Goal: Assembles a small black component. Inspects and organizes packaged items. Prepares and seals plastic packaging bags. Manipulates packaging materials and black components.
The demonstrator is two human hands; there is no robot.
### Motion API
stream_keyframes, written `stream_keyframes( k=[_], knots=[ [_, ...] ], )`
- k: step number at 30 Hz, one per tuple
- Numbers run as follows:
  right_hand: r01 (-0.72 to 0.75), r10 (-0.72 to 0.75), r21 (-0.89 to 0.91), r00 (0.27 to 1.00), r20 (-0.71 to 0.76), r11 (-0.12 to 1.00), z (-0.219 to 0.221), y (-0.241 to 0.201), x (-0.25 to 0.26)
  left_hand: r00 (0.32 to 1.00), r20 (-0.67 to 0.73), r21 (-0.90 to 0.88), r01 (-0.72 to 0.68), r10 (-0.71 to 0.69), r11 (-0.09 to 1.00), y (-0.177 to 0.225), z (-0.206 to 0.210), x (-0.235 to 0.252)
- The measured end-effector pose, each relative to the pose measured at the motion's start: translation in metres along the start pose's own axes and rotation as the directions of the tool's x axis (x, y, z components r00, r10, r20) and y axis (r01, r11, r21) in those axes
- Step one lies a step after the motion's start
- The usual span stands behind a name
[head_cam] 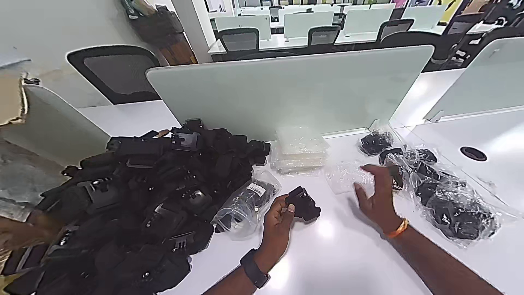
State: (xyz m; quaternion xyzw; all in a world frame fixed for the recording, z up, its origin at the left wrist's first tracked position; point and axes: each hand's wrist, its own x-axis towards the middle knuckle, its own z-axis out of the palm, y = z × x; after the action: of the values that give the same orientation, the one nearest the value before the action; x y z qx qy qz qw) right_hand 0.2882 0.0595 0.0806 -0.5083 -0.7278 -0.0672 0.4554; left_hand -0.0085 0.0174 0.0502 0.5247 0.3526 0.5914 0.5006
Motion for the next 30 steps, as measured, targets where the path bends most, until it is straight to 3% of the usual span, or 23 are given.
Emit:
stream_keyframes(
  k=[3,5,11,15,23,26,30],
  knots=[
    [0.026,-0.111,0.287,0.952,0.286,0.958,0.010,-0.041,-0.024,0.997,0.072,-0.026,-0.018,0.020,0.999,-0.001,0.001,-0.001],
    [0.020,-0.185,0.378,0.895,0.405,0.925,0.017,-0.059,-0.030,0.987,0.148,-0.030,-0.059,0.063,0.998,-0.004,0.001,-0.001],
    [0.223,-0.360,0.444,0.898,0.252,0.868,0.026,-0.053,-0.032,0.964,0.250,0.153,-0.133,0.092,0.979,-0.004,0.003,-0.004],
    [0.323,-0.446,0.431,0.867,0.221,0.843,0.025,-0.050,-0.031,0.964,0.235,0.246,-0.185,0.127,0.952,-0.002,0.006,-0.008],
    [0.386,-0.485,0.347,0.831,0.272,0.855,0.021,-0.054,-0.029,0.913,0.245,0.485,-0.408,0.327,0.774,-0.001,0.008,-0.015],
    [0.376,-0.472,0.343,0.842,0.261,0.861,0.021,-0.056,-0.029,0.906,0.258,0.495,-0.421,0.334,0.760,0.000,0.008,-0.015],
    [0.260,-0.358,0.326,0.886,0.293,0.909,0.021,-0.056,-0.028,0.887,0.317,0.444,-0.451,0.335,0.774,0.001,0.007,-0.013]
  ],
)
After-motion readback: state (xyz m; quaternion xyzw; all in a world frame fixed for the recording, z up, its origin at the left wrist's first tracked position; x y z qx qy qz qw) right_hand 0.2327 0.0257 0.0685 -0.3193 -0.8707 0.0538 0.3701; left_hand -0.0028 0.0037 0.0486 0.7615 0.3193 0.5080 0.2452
